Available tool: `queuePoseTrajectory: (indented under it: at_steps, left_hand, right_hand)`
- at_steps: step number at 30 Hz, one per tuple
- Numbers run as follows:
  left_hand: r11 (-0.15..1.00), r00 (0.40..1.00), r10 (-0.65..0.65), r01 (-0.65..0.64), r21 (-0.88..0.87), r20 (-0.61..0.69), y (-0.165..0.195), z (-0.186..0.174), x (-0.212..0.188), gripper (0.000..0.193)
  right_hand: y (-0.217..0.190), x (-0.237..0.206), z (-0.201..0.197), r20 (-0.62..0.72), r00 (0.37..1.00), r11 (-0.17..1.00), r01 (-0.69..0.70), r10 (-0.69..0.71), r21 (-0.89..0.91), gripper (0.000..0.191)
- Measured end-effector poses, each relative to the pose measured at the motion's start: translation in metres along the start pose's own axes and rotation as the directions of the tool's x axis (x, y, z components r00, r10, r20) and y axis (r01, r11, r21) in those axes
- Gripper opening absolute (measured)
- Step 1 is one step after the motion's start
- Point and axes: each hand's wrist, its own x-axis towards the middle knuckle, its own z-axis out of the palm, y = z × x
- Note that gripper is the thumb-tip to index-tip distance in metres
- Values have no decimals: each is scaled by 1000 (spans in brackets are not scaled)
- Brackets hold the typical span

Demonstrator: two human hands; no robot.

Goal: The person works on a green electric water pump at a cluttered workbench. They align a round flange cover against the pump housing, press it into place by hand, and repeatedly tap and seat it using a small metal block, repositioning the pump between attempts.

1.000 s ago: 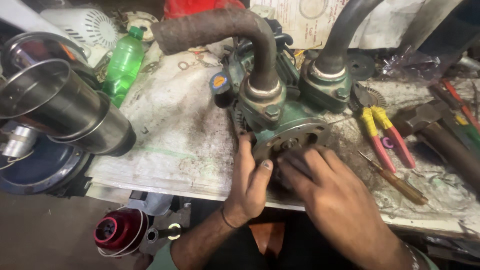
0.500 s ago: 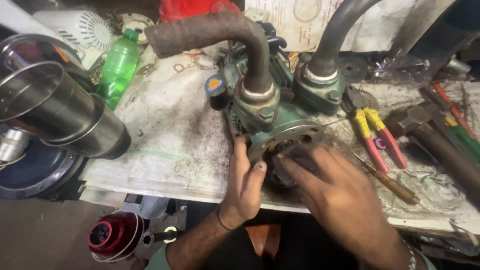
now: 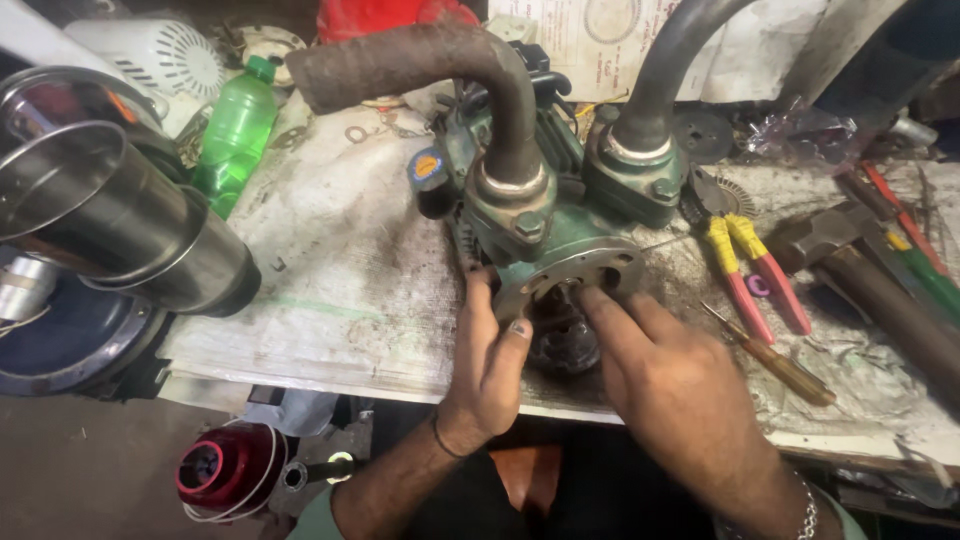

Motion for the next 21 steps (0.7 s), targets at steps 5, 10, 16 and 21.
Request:
queuePoseTrajectory:
  at_steps: [5, 10, 16, 21]
  left_hand:
    - [998, 999, 51, -51, 48, -1, 2, -1, 2, 59]
    - [1000, 1000, 21, -21, -5, 10, 5, -1, 3, 59]
    - [998, 999, 48, -48, 28, -2, 2, -2, 3, 59]
    - [996, 999, 40, -39, 80, -7, -1, -3, 2, 57]
  right_hand:
    - [2, -3, 2, 41, 999, 1000, -17, 18, -12, 48]
    - [4, -3, 0, 68, 997, 998, 37, -34, -46, 60]
    - [9, -8, 4, 28, 995, 991, 94, -92, -99, 58]
    - [5, 1, 0, 81, 986, 989, 149, -147, -19, 55]
